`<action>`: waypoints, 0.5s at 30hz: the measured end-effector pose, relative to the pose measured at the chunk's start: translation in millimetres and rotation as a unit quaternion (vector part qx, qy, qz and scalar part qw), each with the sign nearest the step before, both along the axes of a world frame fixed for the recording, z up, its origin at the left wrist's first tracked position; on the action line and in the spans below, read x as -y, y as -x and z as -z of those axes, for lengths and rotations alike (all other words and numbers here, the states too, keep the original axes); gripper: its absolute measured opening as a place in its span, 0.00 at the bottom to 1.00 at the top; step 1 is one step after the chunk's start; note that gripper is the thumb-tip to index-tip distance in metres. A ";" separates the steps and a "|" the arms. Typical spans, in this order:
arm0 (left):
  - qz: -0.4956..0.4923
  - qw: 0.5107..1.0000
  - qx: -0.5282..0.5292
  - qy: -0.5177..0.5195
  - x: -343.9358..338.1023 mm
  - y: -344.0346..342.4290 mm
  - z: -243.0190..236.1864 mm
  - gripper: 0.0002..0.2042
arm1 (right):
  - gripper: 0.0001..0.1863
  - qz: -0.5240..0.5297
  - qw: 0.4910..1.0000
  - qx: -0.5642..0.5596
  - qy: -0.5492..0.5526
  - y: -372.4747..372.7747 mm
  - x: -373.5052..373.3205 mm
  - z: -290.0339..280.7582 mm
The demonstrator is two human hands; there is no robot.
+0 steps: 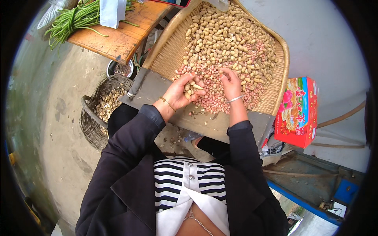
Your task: The person sits and shells peanuts by hand, picking them from a large woven tray and placing the shelled kernels into a smaller basket. The person repeatedly picks, cracks, and discards the shells while sorting the peanuts.
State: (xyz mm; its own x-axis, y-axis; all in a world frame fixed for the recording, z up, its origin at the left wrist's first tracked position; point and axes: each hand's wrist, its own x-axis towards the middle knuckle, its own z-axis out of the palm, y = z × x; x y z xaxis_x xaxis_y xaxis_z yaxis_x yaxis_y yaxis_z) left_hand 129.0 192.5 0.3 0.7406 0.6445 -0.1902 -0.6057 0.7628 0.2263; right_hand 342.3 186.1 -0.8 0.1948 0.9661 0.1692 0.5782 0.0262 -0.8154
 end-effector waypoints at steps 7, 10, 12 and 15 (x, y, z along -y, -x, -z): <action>0.055 0.981 -0.181 -0.036 2.2 -4.5 0.1 0.08 | 0.11 -0.106 0.984 -0.140 0.030 37.9 28.6 -17.0; 0.070 0.982 -0.169 -0.056 4.6 -8.2 6.1 0.08 | 0.12 -0.157 0.986 -0.045 -0.022 47.3 35.3 -20.3; 0.060 0.985 -0.152 -0.055 7.4 -9.7 13.5 0.07 | 0.13 -0.115 0.988 -0.099 0.020 62.7 44.6 -35.0; 0.053 0.988 -0.141 -0.030 13.1 -11.9 14.8 0.08 | 0.12 -0.083 0.996 0.012 -0.029 69.5 47.7 -33.0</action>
State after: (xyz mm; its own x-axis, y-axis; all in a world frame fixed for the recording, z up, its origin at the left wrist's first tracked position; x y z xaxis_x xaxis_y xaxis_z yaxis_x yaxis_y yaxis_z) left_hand 140.8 179.4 -14.5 0.7276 0.5826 -0.3622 -0.4297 0.7986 0.4214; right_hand 272.8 138.5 32.2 0.0280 0.9731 0.2286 0.5810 0.1703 -0.7959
